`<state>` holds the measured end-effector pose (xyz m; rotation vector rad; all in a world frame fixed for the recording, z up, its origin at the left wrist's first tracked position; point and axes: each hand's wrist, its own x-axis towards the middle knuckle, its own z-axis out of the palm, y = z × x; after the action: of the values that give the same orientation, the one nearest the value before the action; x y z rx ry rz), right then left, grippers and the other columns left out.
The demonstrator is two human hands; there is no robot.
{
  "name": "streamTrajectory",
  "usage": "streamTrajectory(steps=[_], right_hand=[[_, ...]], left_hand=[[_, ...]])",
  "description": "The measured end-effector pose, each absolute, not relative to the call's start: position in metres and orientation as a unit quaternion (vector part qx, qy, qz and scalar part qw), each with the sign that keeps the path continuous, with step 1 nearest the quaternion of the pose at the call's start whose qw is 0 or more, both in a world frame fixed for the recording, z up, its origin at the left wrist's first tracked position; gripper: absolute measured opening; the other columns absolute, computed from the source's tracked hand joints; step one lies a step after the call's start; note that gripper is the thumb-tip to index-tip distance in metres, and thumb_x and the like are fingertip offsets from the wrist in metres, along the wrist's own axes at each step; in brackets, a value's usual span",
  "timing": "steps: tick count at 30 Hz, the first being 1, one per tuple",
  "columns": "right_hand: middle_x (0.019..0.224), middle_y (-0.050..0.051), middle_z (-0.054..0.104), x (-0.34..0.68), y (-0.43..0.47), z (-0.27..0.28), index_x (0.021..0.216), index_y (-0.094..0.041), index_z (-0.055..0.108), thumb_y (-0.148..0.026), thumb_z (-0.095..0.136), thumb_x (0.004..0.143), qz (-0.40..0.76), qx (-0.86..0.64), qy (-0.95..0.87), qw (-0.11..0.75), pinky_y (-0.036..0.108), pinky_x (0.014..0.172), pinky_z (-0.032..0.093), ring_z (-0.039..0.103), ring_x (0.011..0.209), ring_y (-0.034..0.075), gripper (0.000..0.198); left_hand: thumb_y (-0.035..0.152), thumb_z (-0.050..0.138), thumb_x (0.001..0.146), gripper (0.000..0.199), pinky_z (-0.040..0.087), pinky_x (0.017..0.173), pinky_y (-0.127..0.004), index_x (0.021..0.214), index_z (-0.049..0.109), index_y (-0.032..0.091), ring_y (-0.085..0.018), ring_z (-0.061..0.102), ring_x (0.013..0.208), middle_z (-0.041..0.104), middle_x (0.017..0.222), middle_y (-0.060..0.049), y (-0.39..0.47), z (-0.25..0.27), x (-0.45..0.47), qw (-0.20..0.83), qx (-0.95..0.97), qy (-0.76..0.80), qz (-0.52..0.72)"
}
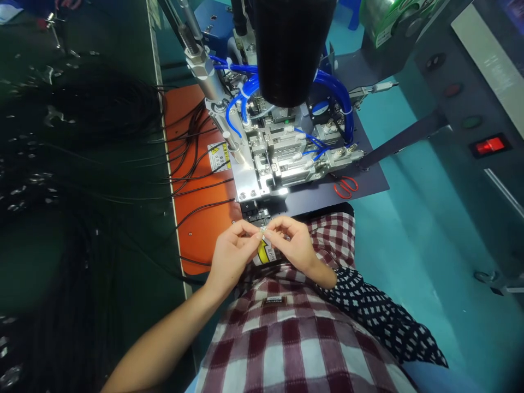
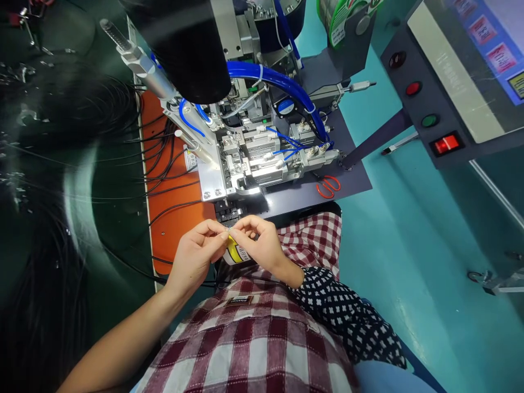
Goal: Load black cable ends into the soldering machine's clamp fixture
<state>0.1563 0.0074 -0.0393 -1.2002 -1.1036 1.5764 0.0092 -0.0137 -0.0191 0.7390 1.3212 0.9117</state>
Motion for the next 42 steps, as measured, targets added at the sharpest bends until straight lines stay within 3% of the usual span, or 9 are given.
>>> streamTrajectory(steps=[15, 23, 35, 42], right_hand=[[0.067, -0.001, 0.061, 0.155, 0.007, -0.04, 0.073, -0.017, 0.063, -0.029, 0.071, 0.077, 0.651, -0.473, -0.414, 0.426, 0.023, 0.051, 0.04, 0.052, 0.053, 0.009, 0.015], [0.067, -0.002, 0.055, 0.155, 0.002, -0.047, 0.077, -0.019, 0.058, -0.029, 0.06, 0.089, 0.606, -0.47, -0.487, 0.419, 0.023, 0.058, 0.043, 0.051, 0.059, 0.01, 0.016], [0.067, -0.001, 0.06, 0.154, 0.004, -0.039, 0.073, -0.017, 0.062, -0.026, 0.067, 0.079, 0.6, -0.487, -0.463, 0.433, 0.023, 0.054, 0.041, 0.051, 0.056, 0.01, 0.011], [0.065, -0.002, 0.059, 0.152, 0.007, -0.036, 0.07, -0.017, 0.06, -0.025, 0.066, 0.075, 0.629, -0.494, -0.428, 0.42, 0.023, 0.052, 0.038, 0.051, 0.054, 0.009, 0.012]], left_hand=[[0.033, 0.07, 0.082, 0.022, 0.021, 0.043, -0.016, 0.077, 0.056, 0.017, -0.003, 0.028, 0.042, 0.038, 0.049, 0.009, -0.015, -0.021, 0.01, 0.628, 0.327, 0.576, 0.408], [0.035, 0.069, 0.082, 0.023, 0.019, 0.042, -0.016, 0.077, 0.057, 0.016, -0.003, 0.028, 0.042, 0.036, 0.046, 0.009, -0.014, -0.02, 0.007, 0.635, 0.342, 0.578, 0.381], [0.036, 0.068, 0.083, 0.025, 0.019, 0.042, -0.014, 0.077, 0.054, 0.016, -0.002, 0.027, 0.042, 0.035, 0.047, 0.01, -0.015, -0.021, 0.008, 0.628, 0.346, 0.578, 0.39], [0.035, 0.069, 0.082, 0.024, 0.022, 0.041, -0.014, 0.077, 0.055, 0.016, -0.002, 0.031, 0.041, 0.043, 0.052, 0.008, -0.016, -0.022, 0.011, 0.614, 0.354, 0.583, 0.398]])
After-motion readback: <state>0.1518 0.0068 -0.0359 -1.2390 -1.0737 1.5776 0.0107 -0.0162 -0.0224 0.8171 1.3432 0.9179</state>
